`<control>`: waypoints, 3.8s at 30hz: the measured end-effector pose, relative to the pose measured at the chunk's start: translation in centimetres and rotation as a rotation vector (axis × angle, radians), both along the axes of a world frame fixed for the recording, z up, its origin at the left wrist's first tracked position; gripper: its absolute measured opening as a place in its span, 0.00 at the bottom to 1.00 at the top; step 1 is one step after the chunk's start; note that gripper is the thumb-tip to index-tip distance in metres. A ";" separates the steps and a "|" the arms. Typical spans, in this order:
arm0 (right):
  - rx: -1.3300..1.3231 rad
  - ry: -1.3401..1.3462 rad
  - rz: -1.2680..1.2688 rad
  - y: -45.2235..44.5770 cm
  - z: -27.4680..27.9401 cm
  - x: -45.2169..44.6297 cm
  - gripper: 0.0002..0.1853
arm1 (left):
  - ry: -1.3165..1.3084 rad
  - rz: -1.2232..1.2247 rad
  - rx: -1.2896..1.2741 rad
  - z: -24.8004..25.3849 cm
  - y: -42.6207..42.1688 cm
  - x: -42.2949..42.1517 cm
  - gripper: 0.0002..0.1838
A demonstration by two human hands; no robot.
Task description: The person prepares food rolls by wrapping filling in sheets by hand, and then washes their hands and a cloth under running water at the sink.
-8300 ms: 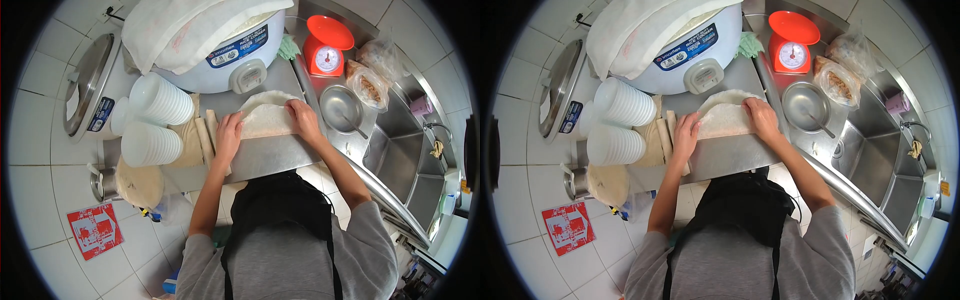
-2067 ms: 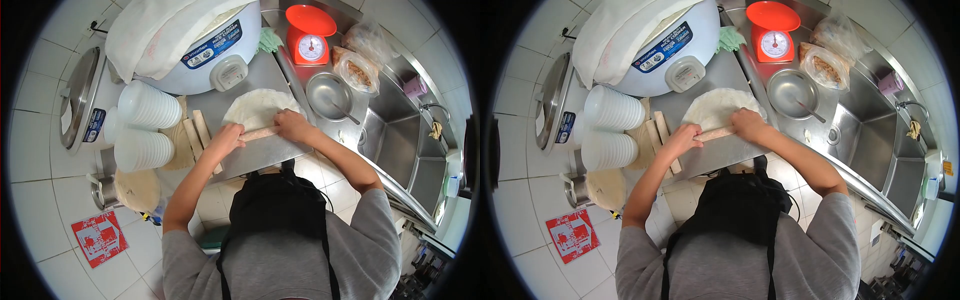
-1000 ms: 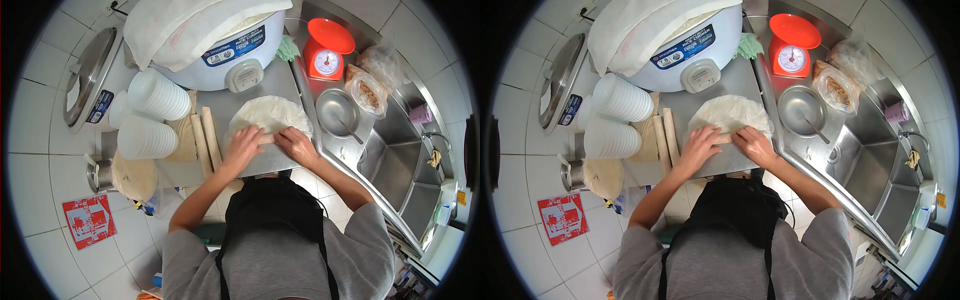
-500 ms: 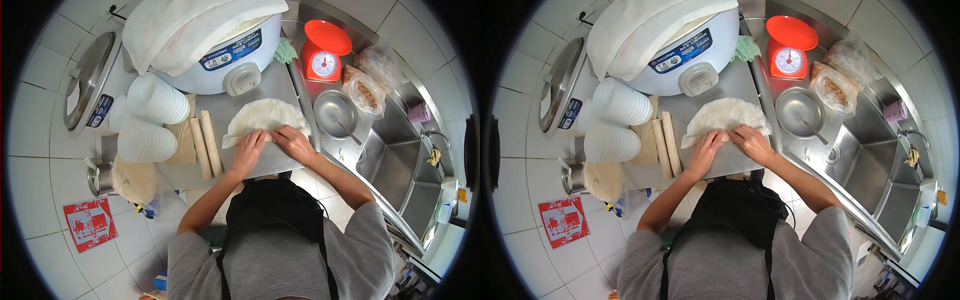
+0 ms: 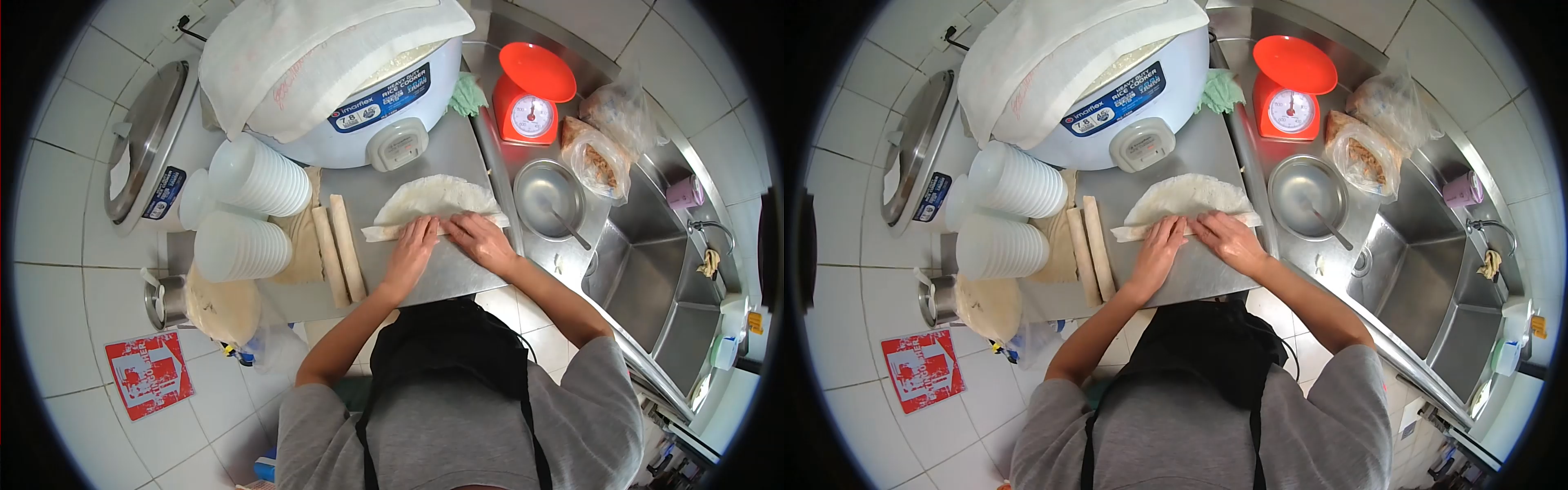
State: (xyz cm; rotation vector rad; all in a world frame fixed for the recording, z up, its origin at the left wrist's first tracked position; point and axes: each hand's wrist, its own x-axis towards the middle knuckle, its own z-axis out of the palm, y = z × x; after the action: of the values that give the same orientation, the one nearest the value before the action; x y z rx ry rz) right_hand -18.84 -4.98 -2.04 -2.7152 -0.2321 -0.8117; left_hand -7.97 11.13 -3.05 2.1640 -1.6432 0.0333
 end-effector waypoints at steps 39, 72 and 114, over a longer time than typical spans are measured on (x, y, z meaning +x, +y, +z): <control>-0.089 0.472 -0.729 -9.8 -1.7 -9.5 0.25 | 0.093 -0.062 -0.043 -0.1 0.0 0.1 0.20; -0.088 0.822 -0.166 -9.6 3.8 3.5 0.32 | -0.040 -0.075 0.003 0.9 0.0 0.3 0.20; -0.090 0.529 0.796 -1.8 0.0 17.0 0.25 | 0.003 0.037 -0.047 -1.2 -0.1 -0.5 0.20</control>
State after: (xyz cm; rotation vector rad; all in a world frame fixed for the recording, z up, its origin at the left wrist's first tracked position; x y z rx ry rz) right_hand -1.86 -6.79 -2.06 -2.4483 -1.1278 0.1391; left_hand -8.46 11.05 -4.26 2.1581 -1.5855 0.0788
